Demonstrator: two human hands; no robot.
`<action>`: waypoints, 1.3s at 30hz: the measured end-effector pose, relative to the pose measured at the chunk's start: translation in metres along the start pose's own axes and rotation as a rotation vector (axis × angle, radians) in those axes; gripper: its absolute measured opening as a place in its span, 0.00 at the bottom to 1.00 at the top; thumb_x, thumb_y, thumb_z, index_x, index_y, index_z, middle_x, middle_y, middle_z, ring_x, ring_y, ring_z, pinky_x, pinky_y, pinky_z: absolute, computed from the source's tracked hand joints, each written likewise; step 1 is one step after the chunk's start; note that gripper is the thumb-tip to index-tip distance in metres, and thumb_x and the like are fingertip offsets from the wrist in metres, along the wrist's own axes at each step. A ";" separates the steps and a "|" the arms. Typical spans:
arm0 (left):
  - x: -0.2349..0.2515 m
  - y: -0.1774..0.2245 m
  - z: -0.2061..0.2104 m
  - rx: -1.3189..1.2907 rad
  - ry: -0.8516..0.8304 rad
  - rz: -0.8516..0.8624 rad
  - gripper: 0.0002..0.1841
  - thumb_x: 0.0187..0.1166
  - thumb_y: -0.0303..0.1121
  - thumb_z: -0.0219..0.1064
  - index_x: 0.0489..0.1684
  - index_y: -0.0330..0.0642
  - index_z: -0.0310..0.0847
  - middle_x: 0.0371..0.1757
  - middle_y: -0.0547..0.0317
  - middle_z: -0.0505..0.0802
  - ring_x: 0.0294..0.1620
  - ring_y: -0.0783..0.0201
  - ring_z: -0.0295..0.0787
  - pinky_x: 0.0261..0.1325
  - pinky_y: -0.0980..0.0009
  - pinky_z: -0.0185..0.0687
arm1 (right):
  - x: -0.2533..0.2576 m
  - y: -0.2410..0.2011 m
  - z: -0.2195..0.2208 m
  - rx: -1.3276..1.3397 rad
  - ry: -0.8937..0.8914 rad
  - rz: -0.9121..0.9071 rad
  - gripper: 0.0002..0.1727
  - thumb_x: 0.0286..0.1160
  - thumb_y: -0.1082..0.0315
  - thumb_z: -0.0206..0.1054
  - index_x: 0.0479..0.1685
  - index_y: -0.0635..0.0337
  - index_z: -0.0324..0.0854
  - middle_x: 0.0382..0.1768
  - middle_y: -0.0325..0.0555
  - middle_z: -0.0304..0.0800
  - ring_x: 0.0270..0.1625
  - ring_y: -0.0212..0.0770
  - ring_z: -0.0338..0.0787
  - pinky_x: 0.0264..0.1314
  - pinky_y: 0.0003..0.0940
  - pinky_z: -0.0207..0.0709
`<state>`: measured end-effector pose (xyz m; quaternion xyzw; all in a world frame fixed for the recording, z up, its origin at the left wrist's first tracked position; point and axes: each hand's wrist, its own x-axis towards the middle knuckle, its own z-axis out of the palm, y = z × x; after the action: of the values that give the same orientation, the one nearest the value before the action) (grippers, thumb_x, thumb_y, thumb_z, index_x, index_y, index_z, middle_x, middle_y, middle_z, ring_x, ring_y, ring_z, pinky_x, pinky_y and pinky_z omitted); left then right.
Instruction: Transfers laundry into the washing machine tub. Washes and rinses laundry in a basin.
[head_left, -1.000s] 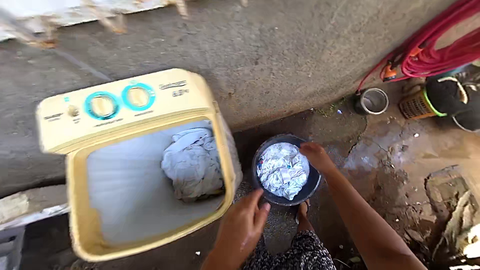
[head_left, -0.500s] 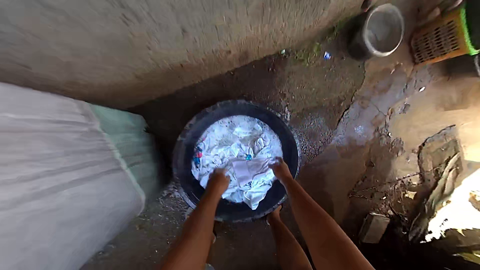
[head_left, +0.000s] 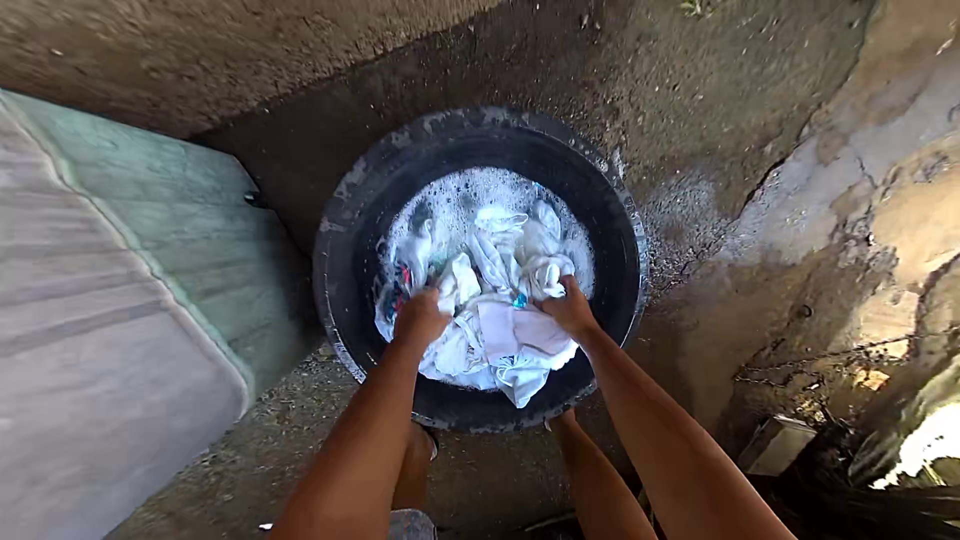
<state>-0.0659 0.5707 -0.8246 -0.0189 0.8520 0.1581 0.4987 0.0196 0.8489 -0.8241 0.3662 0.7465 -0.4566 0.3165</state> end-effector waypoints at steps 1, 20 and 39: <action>-0.015 -0.004 -0.003 -0.039 -0.007 -0.002 0.29 0.75 0.37 0.74 0.73 0.32 0.76 0.63 0.25 0.87 0.67 0.27 0.83 0.69 0.27 0.72 | -0.015 0.001 -0.003 0.046 0.013 0.020 0.37 0.65 0.69 0.79 0.78 0.62 0.68 0.60 0.66 0.87 0.62 0.61 0.89 0.65 0.64 0.81; -0.038 0.119 0.060 0.095 -0.184 0.464 0.17 0.89 0.32 0.58 0.70 0.37 0.82 0.71 0.40 0.85 0.72 0.43 0.83 0.76 0.47 0.75 | -0.060 0.026 0.015 0.469 0.132 0.075 0.38 0.60 0.82 0.72 0.76 0.72 0.63 0.65 0.66 0.81 0.64 0.48 0.87 0.66 0.42 0.83; 0.025 0.314 -0.210 -0.213 0.368 0.478 0.26 0.86 0.29 0.54 0.86 0.43 0.68 0.79 0.44 0.78 0.72 0.53 0.82 0.72 0.54 0.79 | -0.023 -0.066 -0.028 -0.427 -0.029 -0.223 0.20 0.84 0.64 0.63 0.71 0.57 0.85 0.78 0.61 0.77 0.82 0.62 0.73 0.80 0.62 0.68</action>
<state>-0.3159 0.8116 -0.6724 0.1012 0.8869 0.3530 0.2804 -0.0273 0.8482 -0.7653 0.1998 0.8573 -0.3256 0.3450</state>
